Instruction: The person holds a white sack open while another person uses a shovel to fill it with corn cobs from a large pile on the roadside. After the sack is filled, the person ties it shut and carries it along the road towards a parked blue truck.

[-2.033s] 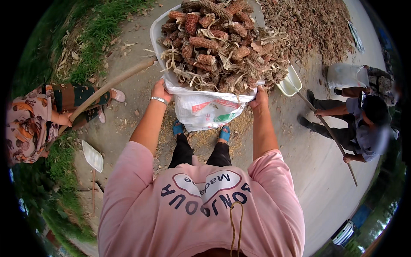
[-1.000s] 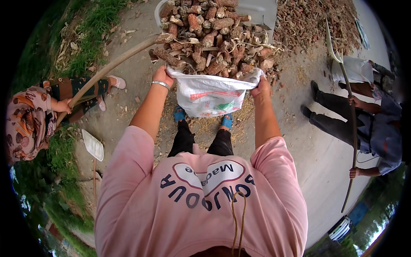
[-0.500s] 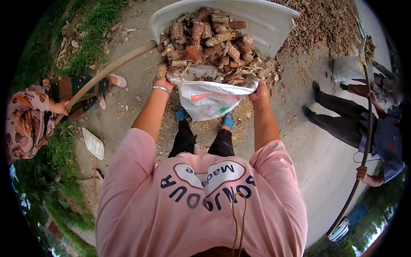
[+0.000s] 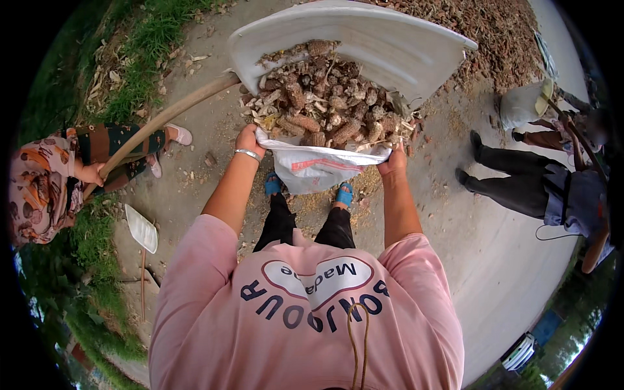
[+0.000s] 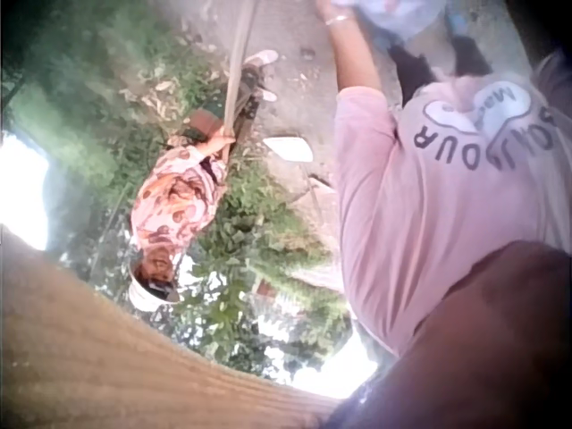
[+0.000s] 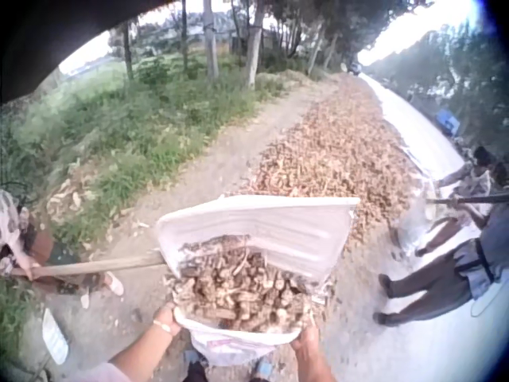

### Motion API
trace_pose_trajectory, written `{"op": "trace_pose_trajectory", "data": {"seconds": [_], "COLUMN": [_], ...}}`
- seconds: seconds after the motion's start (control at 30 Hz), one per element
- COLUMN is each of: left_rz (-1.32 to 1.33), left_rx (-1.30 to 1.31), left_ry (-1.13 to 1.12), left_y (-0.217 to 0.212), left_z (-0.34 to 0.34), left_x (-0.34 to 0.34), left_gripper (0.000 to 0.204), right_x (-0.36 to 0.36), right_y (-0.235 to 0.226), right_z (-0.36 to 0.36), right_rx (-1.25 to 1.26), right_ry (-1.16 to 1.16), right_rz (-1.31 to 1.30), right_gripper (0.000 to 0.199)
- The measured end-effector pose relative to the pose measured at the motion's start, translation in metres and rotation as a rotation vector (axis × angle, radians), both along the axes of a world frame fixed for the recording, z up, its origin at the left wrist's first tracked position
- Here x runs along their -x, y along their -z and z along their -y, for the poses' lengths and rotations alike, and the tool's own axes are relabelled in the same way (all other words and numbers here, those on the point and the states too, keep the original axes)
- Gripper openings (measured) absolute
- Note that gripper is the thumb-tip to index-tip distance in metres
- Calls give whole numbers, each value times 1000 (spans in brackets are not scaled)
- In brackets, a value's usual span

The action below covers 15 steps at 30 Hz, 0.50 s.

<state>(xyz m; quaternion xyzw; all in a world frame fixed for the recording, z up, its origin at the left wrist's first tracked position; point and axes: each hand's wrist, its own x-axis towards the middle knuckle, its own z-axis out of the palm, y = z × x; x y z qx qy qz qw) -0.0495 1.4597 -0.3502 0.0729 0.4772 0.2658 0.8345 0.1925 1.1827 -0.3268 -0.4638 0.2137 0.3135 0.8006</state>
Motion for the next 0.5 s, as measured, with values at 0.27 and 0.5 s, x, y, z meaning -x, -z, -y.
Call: {"op": "trace_pose_trajectory", "data": {"seconds": [0.27, 0.5], "left_rz": [17, -63], "left_rx": [-17, -74], "left_ry": [51, 101], "left_y": [5, 17], "left_z": [10, 8], "left_x": [0, 6], "left_gripper": [17, 27], "right_x": [0, 16], "right_y": [33, 16], "right_z": [37, 19], "right_rx": [-128, 158], "right_ry": [-16, 101], "right_rz": [-65, -33], "right_gripper": [36, 28]}}
